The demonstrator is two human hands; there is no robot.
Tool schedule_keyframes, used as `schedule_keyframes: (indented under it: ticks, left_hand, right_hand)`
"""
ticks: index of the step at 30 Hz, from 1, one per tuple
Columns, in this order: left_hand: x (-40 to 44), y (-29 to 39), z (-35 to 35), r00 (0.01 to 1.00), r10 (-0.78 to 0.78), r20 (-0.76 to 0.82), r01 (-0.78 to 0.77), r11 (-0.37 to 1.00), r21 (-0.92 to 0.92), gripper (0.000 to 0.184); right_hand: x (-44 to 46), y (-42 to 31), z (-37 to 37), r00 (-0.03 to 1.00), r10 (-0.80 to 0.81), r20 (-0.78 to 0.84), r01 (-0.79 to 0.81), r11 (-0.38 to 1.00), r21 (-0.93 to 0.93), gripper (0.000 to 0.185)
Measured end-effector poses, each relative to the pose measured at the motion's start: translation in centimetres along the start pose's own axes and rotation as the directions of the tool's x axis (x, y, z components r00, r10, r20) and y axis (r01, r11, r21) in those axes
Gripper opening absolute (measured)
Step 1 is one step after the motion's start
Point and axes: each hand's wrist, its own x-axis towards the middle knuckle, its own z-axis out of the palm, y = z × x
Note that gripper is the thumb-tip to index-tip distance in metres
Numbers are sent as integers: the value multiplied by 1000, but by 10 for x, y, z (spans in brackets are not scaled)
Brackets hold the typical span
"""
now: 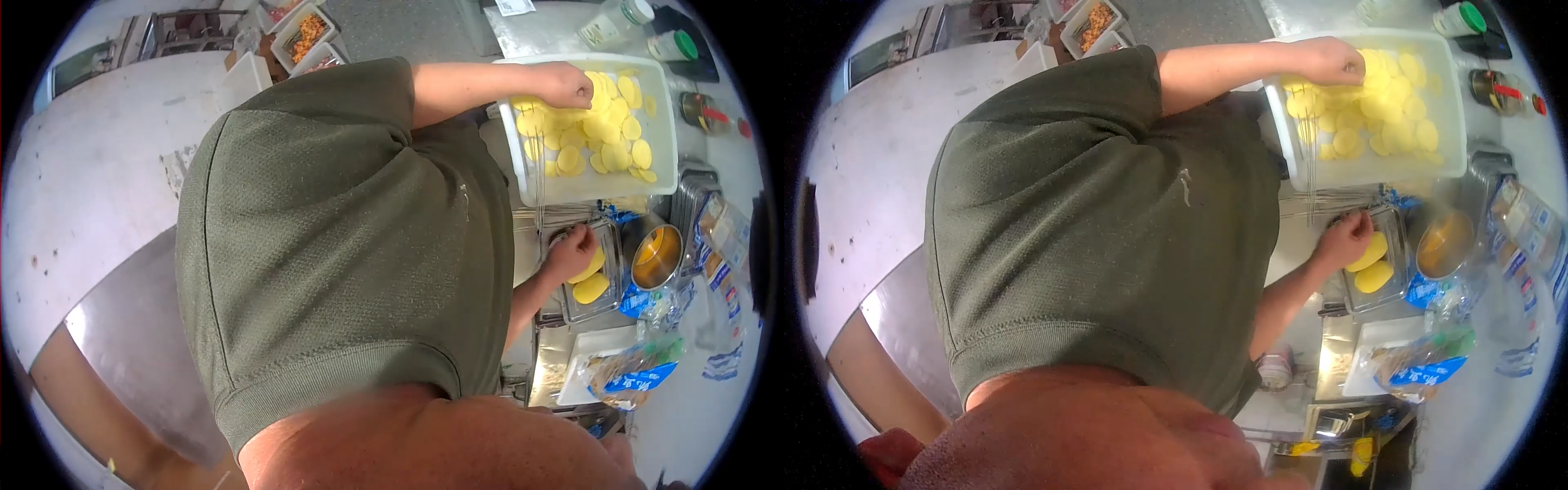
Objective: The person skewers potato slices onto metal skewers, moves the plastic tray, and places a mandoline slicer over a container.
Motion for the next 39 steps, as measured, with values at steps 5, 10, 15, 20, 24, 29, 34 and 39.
schedule_keyframes:
  ticks: [5, 10, 15, 20, 24, 29, 34, 39]
  left_hand:
    - [8, -1, 18, 998, 49, 41, -51, 997, 61, 29]
    - [14, -3, 19, 995, 75, 60, -79, 994, 70, 30]
    - [14, 0, 13, 996, 33, 85, -40, 996, 84, 32]
    - [22, -4, 5, 998, -6, 58, 1, 995, 96, 33]
    - [24, 0, -2, 996, -31, 85, 22, 994, 104, 33]
    - [32, -7, 2, 991, -12, 137, -17, 977, 213, 29]
    - [36, -8, 4, 973, -10, 229, -69, 940, 333, 26]
    - [32, -8, 16, 955, -30, 295, -107, 892, 439, 26]
  right_hand:
    - [-4, 25, -11, 966, 226, 126, -147, 882, -448, 40]
    - [-34, 32, 12, 964, 258, 59, -157, 738, -656, 41]
    - [-46, 109, 45, 968, 248, 41, -213, 894, -395, 29]
    - [-48, 123, 58, 926, 371, 64, -375, 896, 237, 23]
    - [-54, 113, 57, 945, 316, -84, -299, 939, 170, 20]
    - [-52, 98, 55, 933, 354, -73, -347, 933, 92, 21]
    - [-67, 68, 49, 911, 413, -11, -392, 872, 294, 20]
    - [-91, 59, 29, 923, 352, 155, -380, 772, 510, 15]
